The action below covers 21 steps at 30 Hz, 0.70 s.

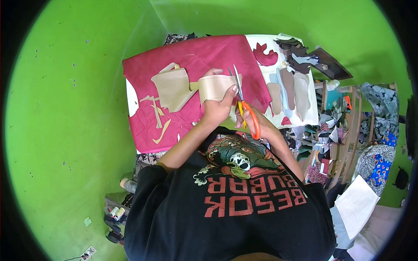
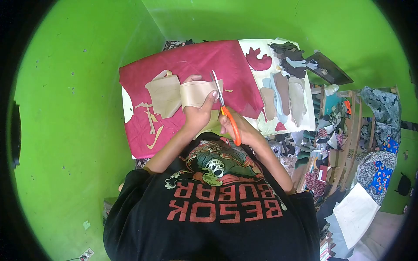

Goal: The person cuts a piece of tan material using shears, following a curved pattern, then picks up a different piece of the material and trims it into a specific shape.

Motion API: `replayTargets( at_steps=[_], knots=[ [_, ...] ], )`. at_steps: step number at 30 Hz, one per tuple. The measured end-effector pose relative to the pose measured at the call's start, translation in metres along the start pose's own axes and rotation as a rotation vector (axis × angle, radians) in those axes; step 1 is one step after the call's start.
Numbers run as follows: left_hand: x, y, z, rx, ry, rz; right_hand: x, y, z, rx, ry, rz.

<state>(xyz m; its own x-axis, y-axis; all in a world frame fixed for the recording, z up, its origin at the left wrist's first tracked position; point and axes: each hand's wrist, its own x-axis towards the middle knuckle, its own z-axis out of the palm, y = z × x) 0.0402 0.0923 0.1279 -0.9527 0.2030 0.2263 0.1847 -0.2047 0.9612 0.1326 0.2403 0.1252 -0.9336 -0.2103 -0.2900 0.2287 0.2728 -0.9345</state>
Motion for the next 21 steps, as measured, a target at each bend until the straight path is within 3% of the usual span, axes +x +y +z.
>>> replayTargets(
  at_steps=[2,10,13,18,21],
  knots=[
    [0.0,-0.002,-0.001,-0.03,0.0,0.002,0.001,0.003,0.0,0.059,-0.038,-0.104],
    [-0.005,-0.006,-0.003,-0.17,-0.009,-0.053,-0.005,-0.001,0.002,-0.017,0.005,-0.101],
    [-0.005,-0.002,-0.003,-0.017,0.011,0.033,-0.007,-0.004,0.004,-0.063,0.036,-0.078],
    [-0.005,0.006,-0.001,-0.168,-0.02,-0.087,-0.007,0.004,0.003,-0.047,0.046,-0.117],
    [-0.004,0.007,-0.003,-0.086,-0.055,-0.075,-0.008,0.001,0.005,-0.059,0.068,-0.076]
  ],
)
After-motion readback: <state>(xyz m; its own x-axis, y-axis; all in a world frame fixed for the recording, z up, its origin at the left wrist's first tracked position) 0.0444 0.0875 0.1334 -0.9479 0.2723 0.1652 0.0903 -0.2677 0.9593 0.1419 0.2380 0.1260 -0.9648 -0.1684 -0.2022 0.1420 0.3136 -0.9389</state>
